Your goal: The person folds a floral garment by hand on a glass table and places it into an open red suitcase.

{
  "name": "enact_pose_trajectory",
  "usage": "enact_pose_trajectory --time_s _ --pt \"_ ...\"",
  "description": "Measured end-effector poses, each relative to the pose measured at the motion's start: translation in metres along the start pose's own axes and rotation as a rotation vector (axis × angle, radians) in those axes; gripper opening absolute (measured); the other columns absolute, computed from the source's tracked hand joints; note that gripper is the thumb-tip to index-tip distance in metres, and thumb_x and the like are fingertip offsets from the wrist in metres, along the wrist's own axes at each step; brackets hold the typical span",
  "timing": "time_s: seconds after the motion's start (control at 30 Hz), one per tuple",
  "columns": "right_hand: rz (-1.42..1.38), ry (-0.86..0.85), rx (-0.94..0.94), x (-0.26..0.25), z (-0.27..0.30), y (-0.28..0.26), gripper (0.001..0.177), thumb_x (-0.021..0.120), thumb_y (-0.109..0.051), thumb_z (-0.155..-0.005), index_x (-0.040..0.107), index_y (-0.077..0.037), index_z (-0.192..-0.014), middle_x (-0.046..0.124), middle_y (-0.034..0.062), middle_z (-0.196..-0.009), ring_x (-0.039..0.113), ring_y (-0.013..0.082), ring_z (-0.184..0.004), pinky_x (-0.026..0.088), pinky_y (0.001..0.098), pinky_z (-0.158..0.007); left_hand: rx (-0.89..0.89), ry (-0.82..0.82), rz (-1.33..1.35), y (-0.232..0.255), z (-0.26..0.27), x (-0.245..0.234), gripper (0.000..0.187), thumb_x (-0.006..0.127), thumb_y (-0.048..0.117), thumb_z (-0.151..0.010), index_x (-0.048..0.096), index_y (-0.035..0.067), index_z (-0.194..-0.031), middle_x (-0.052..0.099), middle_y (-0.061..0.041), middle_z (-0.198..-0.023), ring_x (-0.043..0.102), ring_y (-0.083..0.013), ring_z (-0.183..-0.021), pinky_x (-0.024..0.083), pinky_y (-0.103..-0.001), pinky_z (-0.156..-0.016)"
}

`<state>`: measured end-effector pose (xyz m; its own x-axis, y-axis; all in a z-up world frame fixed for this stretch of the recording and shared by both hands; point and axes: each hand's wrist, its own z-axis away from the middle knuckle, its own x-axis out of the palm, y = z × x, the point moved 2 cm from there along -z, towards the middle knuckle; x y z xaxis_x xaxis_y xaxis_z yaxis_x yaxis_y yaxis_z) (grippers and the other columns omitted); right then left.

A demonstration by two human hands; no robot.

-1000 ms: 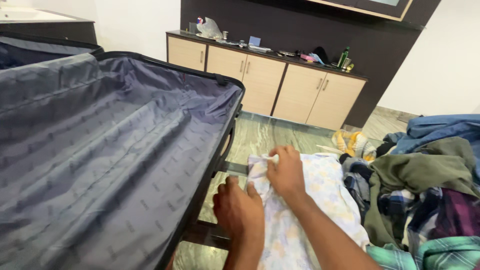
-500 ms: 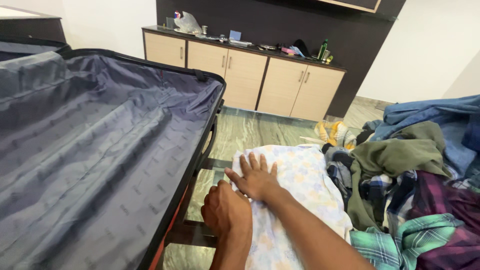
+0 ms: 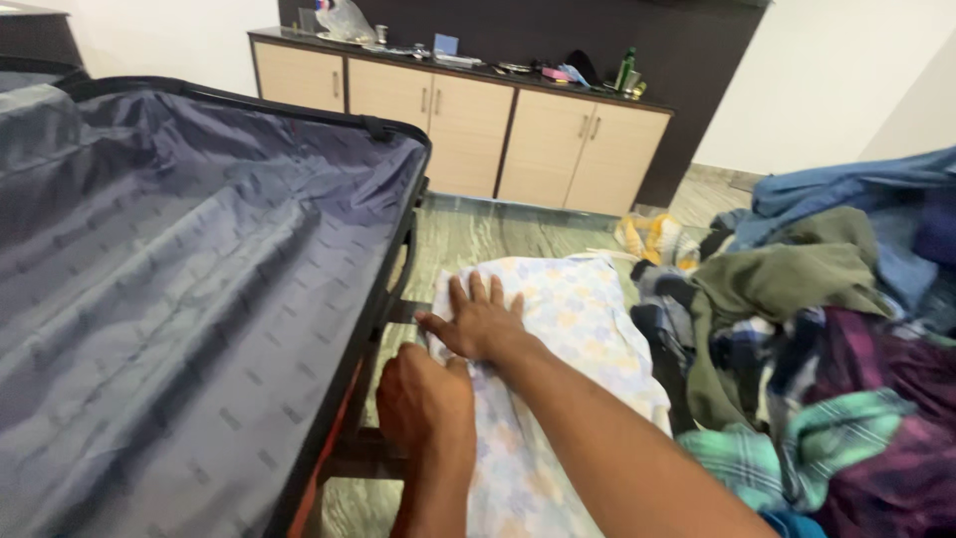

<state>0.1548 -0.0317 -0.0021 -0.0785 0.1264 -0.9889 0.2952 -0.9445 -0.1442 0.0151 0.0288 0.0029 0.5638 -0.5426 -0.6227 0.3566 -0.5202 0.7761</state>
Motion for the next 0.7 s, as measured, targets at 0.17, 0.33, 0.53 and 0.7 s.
enact_pose_trajectory --time_s 0.17,0.33,0.53,0.7 --pt "-0.049 0.233 -0.002 -0.041 0.034 -0.019 0.084 0.072 -0.066 -0.080 0.056 -0.007 -0.139 0.054 0.0179 -0.148 0.048 0.0383 -0.140 0.044 0.0534 -0.111 0.079 0.096 0.102 -0.001 0.005 0.005 0.027 0.077 0.024 -0.080 0.070 0.003 -0.096 0.072 -0.019 -0.102 0.068 -0.0393 -0.100 0.054 -0.050 -0.082" --pt "-0.088 0.102 0.111 -0.049 0.048 -0.025 0.064 0.083 -0.058 -0.072 0.074 -0.006 -0.108 0.074 0.0165 -0.117 0.070 0.0355 -0.112 0.057 0.0456 -0.092 0.181 0.166 0.333 0.000 0.009 0.010 0.021 0.071 0.013 -0.079 0.072 0.007 -0.098 0.073 -0.017 -0.102 0.066 -0.0403 -0.100 0.051 -0.051 -0.082" --pt "-0.304 0.268 0.162 -0.028 0.023 0.003 0.041 0.079 -0.034 -0.074 0.074 -0.006 -0.103 0.074 0.0187 -0.108 0.071 0.0361 -0.103 0.057 0.0459 -0.083 0.275 0.115 0.264 -0.005 -0.002 0.023 0.015 0.074 0.009 -0.078 0.067 0.002 -0.089 0.071 -0.020 -0.094 0.067 -0.0403 -0.095 0.052 -0.049 -0.085" --pt "-0.758 0.215 0.101 -0.025 0.013 0.024 0.024 0.073 -0.018 -0.076 0.076 0.001 -0.090 0.077 0.0190 -0.094 0.073 0.0302 -0.083 0.059 0.0422 -0.072 0.448 0.234 0.207 0.001 0.005 0.024 0.028 0.075 -0.002 -0.073 0.063 0.003 -0.098 0.068 -0.017 -0.103 0.063 -0.0406 -0.099 0.051 -0.048 -0.087"
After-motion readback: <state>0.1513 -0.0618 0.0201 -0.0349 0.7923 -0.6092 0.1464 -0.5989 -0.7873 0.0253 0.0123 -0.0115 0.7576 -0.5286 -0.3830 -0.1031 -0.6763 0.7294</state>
